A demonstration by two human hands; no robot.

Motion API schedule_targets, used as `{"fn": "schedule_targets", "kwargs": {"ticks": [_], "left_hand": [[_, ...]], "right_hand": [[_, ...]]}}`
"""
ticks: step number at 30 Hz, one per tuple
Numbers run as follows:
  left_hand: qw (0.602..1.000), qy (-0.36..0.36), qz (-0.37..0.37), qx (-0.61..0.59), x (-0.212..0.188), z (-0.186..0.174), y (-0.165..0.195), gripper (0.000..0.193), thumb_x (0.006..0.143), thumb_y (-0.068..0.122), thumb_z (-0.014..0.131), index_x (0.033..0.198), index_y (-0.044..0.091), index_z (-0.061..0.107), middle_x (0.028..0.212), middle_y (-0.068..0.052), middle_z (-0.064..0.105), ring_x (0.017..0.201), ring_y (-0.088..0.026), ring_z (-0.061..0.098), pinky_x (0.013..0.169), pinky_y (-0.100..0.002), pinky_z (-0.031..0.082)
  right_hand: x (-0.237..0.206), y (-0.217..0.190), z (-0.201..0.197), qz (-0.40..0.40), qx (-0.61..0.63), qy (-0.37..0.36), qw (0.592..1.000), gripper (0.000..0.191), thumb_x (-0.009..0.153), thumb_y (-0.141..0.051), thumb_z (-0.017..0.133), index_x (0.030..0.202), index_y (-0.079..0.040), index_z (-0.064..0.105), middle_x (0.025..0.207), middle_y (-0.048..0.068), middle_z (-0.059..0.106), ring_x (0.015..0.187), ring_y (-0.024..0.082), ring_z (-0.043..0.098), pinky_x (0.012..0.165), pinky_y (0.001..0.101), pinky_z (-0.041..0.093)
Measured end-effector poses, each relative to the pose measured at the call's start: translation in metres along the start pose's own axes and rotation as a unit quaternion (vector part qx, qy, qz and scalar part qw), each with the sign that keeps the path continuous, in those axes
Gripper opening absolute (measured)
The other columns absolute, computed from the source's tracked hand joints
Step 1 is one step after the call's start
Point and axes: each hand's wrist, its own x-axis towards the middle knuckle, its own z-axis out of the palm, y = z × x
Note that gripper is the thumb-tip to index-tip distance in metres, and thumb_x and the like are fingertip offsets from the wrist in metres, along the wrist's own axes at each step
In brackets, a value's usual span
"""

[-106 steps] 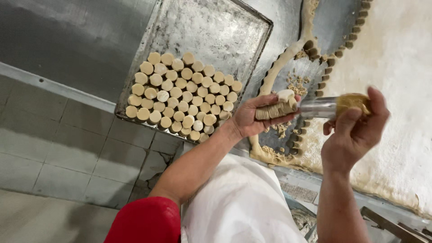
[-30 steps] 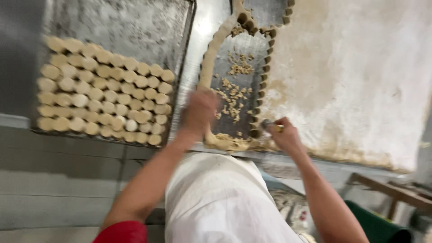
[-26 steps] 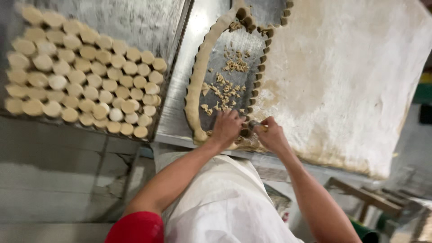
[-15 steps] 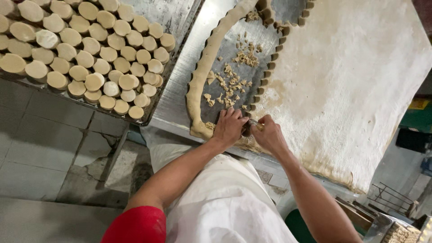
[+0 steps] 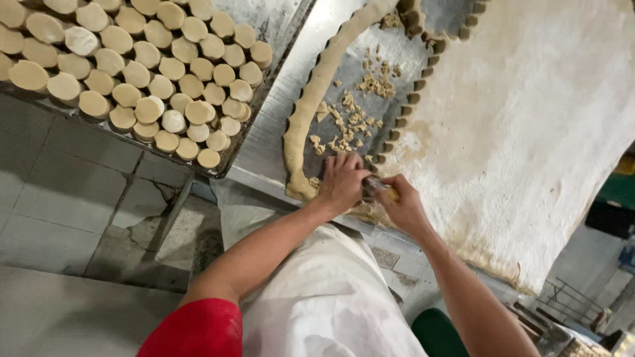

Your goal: The person uses a cylindrical metal cutter to cut small circular dough pieces from a large sheet on a metal table and places them onto a metal tray.

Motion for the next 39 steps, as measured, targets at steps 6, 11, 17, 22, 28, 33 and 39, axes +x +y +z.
{"fn": "schedule_targets", "kwargs": {"ticks": [6,11,17,22,28,33,39], "left_hand": [[1.000,-0.004,-0.001,0.026,0.020,0.005,0.005,0.038,0.090,0.007,0.058,0.119,0.021,0.078,0.106,-0.006,0.056,0.108,-0.026,0.049,0.092,-0.046,0.037],[1.000,0.012,-0.008,0.015,0.021,0.005,0.005,0.026,0.093,0.016,0.063,0.114,0.021,0.079,0.106,-0.004,0.056,0.110,-0.024,0.050,0.095,-0.045,0.037],[0.993,0.033,0.012,0.108,0.021,0.011,0.001,0.015,0.092,0.018,0.063,0.095,0.012,0.076,0.113,-0.005,0.060,0.117,-0.025,0.052,0.099,-0.046,0.038],[0.985,0.036,0.022,0.167,0.021,0.009,0.001,0.015,0.095,0.018,0.062,0.091,0.011,0.075,0.119,-0.006,0.062,0.117,-0.025,0.052,0.100,-0.050,0.039],[0.993,-0.041,-0.103,-0.025,0.030,-0.001,0.009,0.020,0.093,0.026,0.065,0.098,0.011,0.076,0.107,-0.006,0.059,0.109,-0.024,0.050,0.098,-0.045,0.037],[1.000,-0.011,-0.026,-0.002,0.050,0.008,0.007,0.038,0.088,0.010,0.062,0.120,0.025,0.079,0.104,-0.006,0.056,0.106,-0.028,0.048,0.096,-0.048,0.034],[0.999,0.032,-0.014,0.021,0.045,0.024,-0.001,0.027,0.098,0.013,0.061,0.115,0.023,0.080,0.103,-0.003,0.057,0.108,-0.023,0.050,0.097,-0.044,0.036]], "right_hand": [[0.006,0.000,-0.007,0.119,-0.086,0.066,0.987,0.044,0.093,-0.031,0.063,0.122,0.002,0.061,0.094,0.029,0.073,0.085,0.038,0.074,0.074,0.0472,0.057],[0.013,-0.002,-0.009,0.096,-0.123,0.048,0.987,0.047,0.091,-0.034,0.065,0.116,0.005,0.063,0.095,0.034,0.072,0.089,0.041,0.073,0.080,0.0488,0.057],[0.027,-0.005,-0.004,0.181,-0.082,-0.015,0.980,0.035,0.094,-0.025,0.061,0.116,0.002,0.062,0.100,0.028,0.074,0.087,0.040,0.075,0.074,0.0488,0.062],[0.027,0.001,-0.009,0.111,-0.133,0.006,0.985,0.029,0.098,-0.024,0.065,0.113,0.001,0.068,0.104,0.028,0.075,0.090,0.032,0.073,0.081,0.0426,0.058],[0.025,0.003,-0.018,-0.125,0.027,0.002,0.992,0.034,0.095,-0.023,0.068,0.119,0.001,0.065,0.102,0.021,0.076,0.085,0.026,0.074,0.072,0.0411,0.063],[0.028,0.006,-0.026,0.097,-0.049,0.053,0.993,0.034,0.096,-0.028,0.065,0.118,-0.001,0.064,0.091,0.021,0.075,0.075,0.031,0.072,0.065,0.0450,0.058],[0.037,0.009,-0.032,0.037,-0.127,0.053,0.990,0.039,0.093,-0.029,0.068,0.112,0.005,0.065,0.089,0.027,0.073,0.081,0.034,0.074,0.072,0.0446,0.058]]}}
